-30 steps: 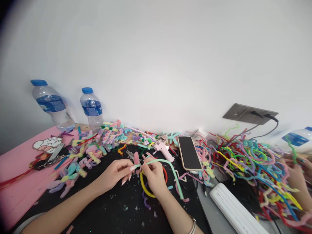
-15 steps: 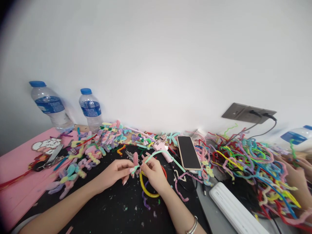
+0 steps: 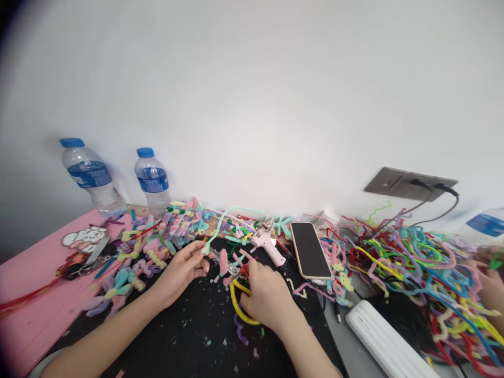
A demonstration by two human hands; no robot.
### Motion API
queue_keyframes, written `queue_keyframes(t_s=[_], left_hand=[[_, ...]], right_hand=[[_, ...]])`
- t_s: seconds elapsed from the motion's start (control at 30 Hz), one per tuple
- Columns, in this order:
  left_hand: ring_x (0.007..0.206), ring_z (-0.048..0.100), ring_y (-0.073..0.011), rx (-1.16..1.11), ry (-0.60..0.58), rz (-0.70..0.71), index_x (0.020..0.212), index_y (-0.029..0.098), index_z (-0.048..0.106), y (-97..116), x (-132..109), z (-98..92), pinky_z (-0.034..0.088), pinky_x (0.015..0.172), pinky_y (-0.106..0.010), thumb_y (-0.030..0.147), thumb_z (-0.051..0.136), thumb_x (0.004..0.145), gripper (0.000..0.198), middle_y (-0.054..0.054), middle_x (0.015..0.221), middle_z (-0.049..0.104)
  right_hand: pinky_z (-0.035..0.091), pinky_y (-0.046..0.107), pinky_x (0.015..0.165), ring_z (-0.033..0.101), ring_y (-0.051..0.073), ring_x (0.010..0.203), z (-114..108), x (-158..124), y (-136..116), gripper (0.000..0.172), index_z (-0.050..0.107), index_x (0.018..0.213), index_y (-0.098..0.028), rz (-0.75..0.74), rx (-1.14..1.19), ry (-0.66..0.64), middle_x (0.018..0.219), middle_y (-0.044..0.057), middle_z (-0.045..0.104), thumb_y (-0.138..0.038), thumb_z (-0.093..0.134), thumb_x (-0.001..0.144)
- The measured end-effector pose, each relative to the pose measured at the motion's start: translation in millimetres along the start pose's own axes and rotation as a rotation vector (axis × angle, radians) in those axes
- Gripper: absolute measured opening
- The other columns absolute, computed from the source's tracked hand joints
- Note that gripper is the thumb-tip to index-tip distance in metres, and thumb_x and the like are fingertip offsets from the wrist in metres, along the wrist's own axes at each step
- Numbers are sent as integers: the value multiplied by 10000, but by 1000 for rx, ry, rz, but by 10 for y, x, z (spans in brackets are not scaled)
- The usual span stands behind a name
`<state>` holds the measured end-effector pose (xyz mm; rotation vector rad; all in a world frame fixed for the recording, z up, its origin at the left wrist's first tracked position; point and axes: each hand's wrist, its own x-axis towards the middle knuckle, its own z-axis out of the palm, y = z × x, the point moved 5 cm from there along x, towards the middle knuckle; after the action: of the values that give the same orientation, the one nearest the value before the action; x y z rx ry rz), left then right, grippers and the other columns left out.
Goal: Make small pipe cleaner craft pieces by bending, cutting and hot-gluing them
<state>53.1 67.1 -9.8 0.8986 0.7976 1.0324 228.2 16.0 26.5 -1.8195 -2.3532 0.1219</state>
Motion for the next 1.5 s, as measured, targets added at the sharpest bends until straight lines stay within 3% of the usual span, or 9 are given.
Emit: queue_keyframes(t_s=[0.13, 0.37, 0.5, 0.63, 0.83, 1.0, 1.1, 1.33, 1.5], left_hand=[[607, 566, -81, -15, 49, -4, 871, 170, 578, -28, 34, -61, 481, 598, -204, 318, 640, 766, 192, 9, 759, 618], [635, 577, -68, -128, 122, -25, 900, 150, 607, -77, 77, -156, 488, 595, -166, 226, 671, 752, 178, -23, 813, 652], [604, 572, -60, -211, 170, -29, 865, 148, 617, -69, 107, -196, 498, 576, -158, 171, 666, 756, 121, -15, 781, 647], [608, 587, -69, -283, 199, -29, 873, 160, 619, -64, 134, -232, 517, 579, -170, 132, 630, 784, 94, -13, 769, 643], [679, 623, -107, -380, 136, -6, 865, 159, 622, -66, 124, -220, 562, 657, -241, 93, 576, 819, 92, -26, 756, 643], [582, 590, -73, -500, 136, 4, 795, 133, 625, -12, 114, -218, 547, 554, -171, 53, 578, 800, 92, -13, 701, 614], [561, 571, -57, -533, 132, 0, 768, 127, 622, 12, 118, -221, 535, 533, -143, 58, 588, 790, 80, -4, 698, 600], [545, 547, -56, -481, 46, -63, 790, 126, 602, -53, 106, -169, 526, 515, -150, 73, 623, 774, 60, -11, 698, 584], [523, 527, -46, -508, 21, -81, 782, 132, 596, -27, 98, -142, 518, 507, -145, 55, 619, 768, 81, 5, 672, 562]], right_hand=[[230, 266, 438, 594, 245, 601, 87, 3, 5, 289, 488, 873, -170, 20, -99, -50, 725, 100, 642, -113, 516, 591], [216, 253, 456, 512, 176, 511, -112, -26, 187, 192, 384, 641, -223, 127, -57, -38, 597, 37, 566, -110, 523, 575], [237, 242, 468, 511, 172, 547, -140, -46, 350, 193, 436, 705, -213, 186, 51, -50, 641, 23, 556, -90, 521, 582], [269, 240, 490, 537, 184, 597, -56, 27, 309, 201, 468, 745, -205, 187, 91, -69, 680, 26, 569, -73, 523, 604], [361, 247, 620, 584, 210, 841, -36, 111, 101, 303, 515, 930, -207, 112, 106, 60, 943, 59, 617, -60, 476, 668], [341, 233, 548, 549, 175, 655, -2, 104, 145, 99, 493, 762, -210, 200, 210, 45, 738, 16, 599, -222, 562, 692], [312, 237, 510, 508, 160, 569, -15, 109, 198, 159, 447, 675, -209, 260, 191, 84, 646, 5, 562, -316, 546, 740], [357, 259, 578, 565, 203, 719, -21, 100, 72, 179, 466, 896, -202, 129, 213, 160, 819, 44, 597, -322, 528, 778], [357, 262, 587, 542, 193, 704, 4, 103, 60, 157, 445, 821, -208, 106, 186, 147, 793, 24, 568, -322, 540, 768]])
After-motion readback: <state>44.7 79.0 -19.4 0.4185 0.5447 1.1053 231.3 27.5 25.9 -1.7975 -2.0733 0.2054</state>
